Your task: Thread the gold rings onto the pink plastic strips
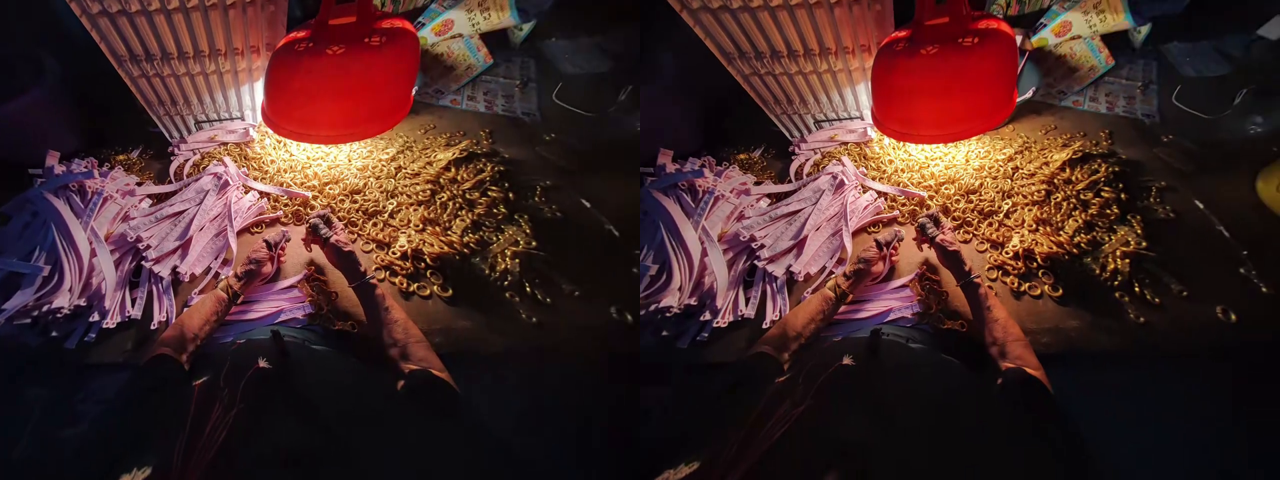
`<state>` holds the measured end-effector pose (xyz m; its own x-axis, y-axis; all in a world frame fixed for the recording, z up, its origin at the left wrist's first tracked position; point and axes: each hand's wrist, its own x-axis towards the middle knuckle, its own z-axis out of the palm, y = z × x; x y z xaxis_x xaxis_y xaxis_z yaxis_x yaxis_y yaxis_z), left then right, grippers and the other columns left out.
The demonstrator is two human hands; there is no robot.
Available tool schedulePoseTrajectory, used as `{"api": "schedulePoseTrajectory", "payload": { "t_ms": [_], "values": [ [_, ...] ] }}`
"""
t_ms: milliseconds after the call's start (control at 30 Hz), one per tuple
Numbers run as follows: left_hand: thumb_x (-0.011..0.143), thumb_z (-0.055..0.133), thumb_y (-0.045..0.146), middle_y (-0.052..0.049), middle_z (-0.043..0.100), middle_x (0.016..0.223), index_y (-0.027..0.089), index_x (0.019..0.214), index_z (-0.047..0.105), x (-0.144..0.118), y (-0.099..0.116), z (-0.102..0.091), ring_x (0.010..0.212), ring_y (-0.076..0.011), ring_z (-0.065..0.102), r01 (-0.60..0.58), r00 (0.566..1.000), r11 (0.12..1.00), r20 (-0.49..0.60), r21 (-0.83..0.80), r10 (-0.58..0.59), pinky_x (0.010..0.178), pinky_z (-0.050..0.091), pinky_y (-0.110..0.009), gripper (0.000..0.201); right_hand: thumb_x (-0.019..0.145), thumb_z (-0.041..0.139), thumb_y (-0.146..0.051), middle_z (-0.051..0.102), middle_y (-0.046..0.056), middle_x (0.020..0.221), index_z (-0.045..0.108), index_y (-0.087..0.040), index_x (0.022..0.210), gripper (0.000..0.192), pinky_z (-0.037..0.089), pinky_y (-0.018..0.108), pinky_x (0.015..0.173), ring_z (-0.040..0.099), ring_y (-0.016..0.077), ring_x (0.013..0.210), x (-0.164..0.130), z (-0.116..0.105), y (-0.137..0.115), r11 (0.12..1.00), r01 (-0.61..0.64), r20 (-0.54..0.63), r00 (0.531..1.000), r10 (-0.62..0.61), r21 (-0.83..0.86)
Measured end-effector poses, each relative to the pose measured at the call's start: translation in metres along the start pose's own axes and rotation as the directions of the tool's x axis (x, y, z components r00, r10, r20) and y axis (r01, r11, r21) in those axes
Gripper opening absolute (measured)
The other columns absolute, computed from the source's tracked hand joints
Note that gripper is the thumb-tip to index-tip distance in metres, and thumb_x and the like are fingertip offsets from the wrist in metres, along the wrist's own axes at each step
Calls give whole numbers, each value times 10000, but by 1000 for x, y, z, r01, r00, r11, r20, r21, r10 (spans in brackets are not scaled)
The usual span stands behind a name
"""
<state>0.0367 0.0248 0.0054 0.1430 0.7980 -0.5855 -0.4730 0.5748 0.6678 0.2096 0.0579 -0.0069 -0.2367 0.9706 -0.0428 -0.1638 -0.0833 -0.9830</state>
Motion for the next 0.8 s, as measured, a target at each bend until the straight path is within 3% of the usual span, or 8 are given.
{"api": "schedulePoseTrajectory", "payload": {
  "t_ms": [200, 433, 633, 800],
  "values": [
    [695, 792, 252, 36, 472, 565, 142, 785, 625, -2, -9, 1, 431, -34, 328, -79, 997, 997, -10, 9, 79, 390, 195, -167, 220, 835, 604, -598, 615, 21, 766, 580, -251, 965, 372, 470, 277, 592, 555, 152, 697, -13, 12, 12, 984, 56, -23, 998, -60, -167],
    [738, 784, 295, 53, 442, 539, 153, 772, 594, -10, -16, 9, 411, -24, 295, -128, 989, 986, 83, 102, 120, 376, 202, -173, 239, 875, 563, -551, 581, 7, 733, 555, -240, 954, 321, 384, 265, 496, 442, 121, 564, -33, 25, 1, 980, 12, 37, 999, -5, -201],
    [680, 803, 326, 41, 496, 538, 140, 782, 600, -10, -18, 7, 403, -24, 328, -126, 990, 978, 84, 164, 113, 400, 189, -175, 294, 889, 514, -586, 414, -25, 643, 424, -233, 782, 380, 361, 272, 590, 376, 125, 615, -43, 32, -6, 957, 90, -36, 994, -104, -277],
    [627, 840, 388, 32, 521, 506, 141, 771, 614, -6, -29, 0, 403, -40, 365, -175, 984, 946, 26, 271, 175, 408, 233, -187, 365, 887, 487, -472, 398, -25, 641, 402, -224, 726, 307, 320, 274, 594, 357, 127, 625, -38, 25, -11, 917, 74, 33, 997, -67, -393]
  ]
}}
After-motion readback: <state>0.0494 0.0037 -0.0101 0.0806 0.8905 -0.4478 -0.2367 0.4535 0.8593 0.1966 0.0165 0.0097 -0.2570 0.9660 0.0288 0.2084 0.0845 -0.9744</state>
